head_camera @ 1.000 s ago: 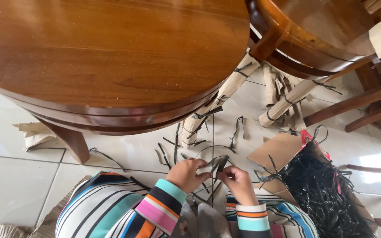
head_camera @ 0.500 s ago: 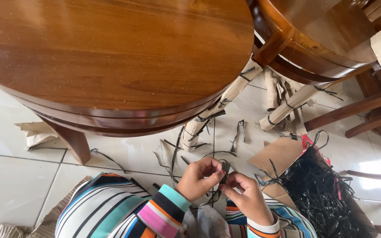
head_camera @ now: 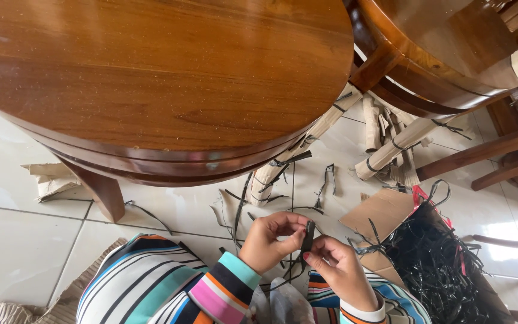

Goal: Wrapping wooden stool legs with black plastic strips for protection.

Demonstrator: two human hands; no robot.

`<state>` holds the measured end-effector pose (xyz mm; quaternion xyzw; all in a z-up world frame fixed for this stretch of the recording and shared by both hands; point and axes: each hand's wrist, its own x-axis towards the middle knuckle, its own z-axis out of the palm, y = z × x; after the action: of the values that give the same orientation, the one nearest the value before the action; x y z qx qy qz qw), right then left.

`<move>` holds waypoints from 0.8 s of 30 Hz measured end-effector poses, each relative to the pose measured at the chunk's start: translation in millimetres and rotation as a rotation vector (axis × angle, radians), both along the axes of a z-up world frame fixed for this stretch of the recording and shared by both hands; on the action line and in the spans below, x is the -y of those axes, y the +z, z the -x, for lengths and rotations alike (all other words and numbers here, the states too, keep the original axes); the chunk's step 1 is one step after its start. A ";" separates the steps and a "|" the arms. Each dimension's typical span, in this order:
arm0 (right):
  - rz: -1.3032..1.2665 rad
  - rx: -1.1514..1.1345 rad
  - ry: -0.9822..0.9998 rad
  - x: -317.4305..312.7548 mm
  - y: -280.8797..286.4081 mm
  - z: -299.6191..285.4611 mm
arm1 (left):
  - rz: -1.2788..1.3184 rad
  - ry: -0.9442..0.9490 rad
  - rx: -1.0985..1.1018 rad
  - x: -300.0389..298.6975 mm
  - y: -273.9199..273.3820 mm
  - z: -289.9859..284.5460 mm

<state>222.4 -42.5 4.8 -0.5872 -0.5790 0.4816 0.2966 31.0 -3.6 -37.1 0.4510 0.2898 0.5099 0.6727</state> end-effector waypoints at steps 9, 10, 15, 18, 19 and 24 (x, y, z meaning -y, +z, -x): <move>-0.167 -0.072 -0.170 2.4 6.0 5.8 | -0.084 0.022 -0.138 6.3 18.6 8.3; -0.158 -0.087 -0.180 2.7 5.1 5.0 | -0.090 0.021 -0.144 6.3 19.5 8.8; -0.117 -0.168 -0.184 4.4 6.3 5.1 | -0.091 0.010 -0.153 7.0 22.8 9.7; -0.118 -0.192 -0.174 4.2 4.9 4.9 | -0.105 0.019 -0.136 7.0 21.1 8.2; -0.120 -0.240 -0.173 4.1 3.8 5.2 | -0.118 0.017 -0.117 7.0 21.5 8.2; -0.079 -0.401 -0.205 4.1 -6.3 4.3 | -0.135 -0.004 -0.076 6.4 16.4 6.4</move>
<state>218.1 -46.6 -1.5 -0.5233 -0.4643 0.5329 0.4761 24.6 -10.0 -20.7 0.5149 0.2794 0.5095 0.6303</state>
